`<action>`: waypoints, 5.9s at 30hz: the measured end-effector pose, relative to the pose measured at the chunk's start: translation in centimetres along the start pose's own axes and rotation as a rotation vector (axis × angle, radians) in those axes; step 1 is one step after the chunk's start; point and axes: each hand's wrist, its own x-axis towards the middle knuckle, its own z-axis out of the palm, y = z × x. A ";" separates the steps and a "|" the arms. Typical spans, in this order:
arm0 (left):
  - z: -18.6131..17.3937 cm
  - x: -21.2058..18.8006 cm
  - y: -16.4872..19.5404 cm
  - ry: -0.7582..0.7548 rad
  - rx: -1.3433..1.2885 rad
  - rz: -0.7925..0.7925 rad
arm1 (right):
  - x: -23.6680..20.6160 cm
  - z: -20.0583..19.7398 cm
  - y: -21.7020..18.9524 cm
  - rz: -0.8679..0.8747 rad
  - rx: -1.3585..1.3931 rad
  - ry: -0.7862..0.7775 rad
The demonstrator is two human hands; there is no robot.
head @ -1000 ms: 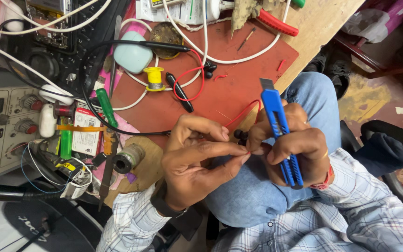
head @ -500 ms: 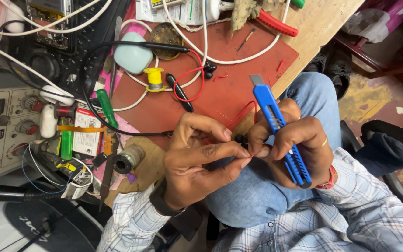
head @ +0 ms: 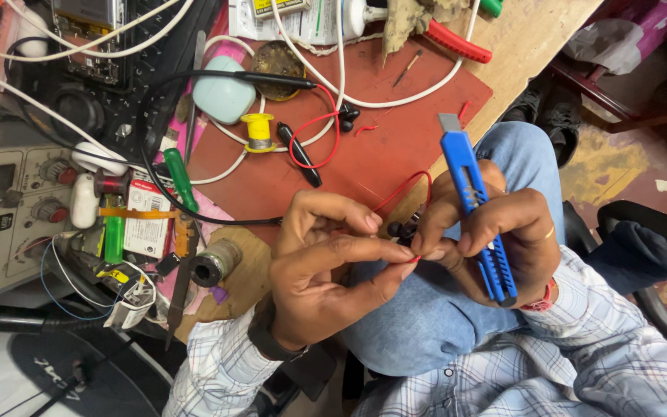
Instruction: The person uses a blue utility knife to carefully strip the red insulation from a thin wire attached to a small black electronic component. They repeatedly scrape and trim the wire end while holding the component steady, then place the component and knife on the workbench.
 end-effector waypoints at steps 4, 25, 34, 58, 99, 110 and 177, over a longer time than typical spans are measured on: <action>0.1 0.0 0.3 0.007 0.003 -0.019 | 0.2 0.3 0.2 -0.055 -0.029 0.046; -0.2 -0.1 -0.4 -0.067 0.000 0.005 | 0.3 0.5 -0.8 0.035 0.018 -0.061; -0.4 0.0 -0.3 -0.084 -0.043 -0.011 | -0.5 0.5 -0.7 0.088 -0.035 -0.024; 0.5 -0.1 0.2 0.083 0.256 0.103 | 0.1 0.4 -0.7 0.003 -0.119 0.033; -0.1 0.8 0.3 0.092 0.735 0.468 | 0.6 1.1 -0.3 -0.114 -0.391 0.120; 0.3 1.0 1.5 0.128 0.571 0.195 | 1.7 0.2 -1.1 -0.138 -0.417 -0.001; 0.3 0.1 2.0 0.183 0.242 -0.182 | -3.2 -0.9 -2.6 -0.195 -0.526 -0.280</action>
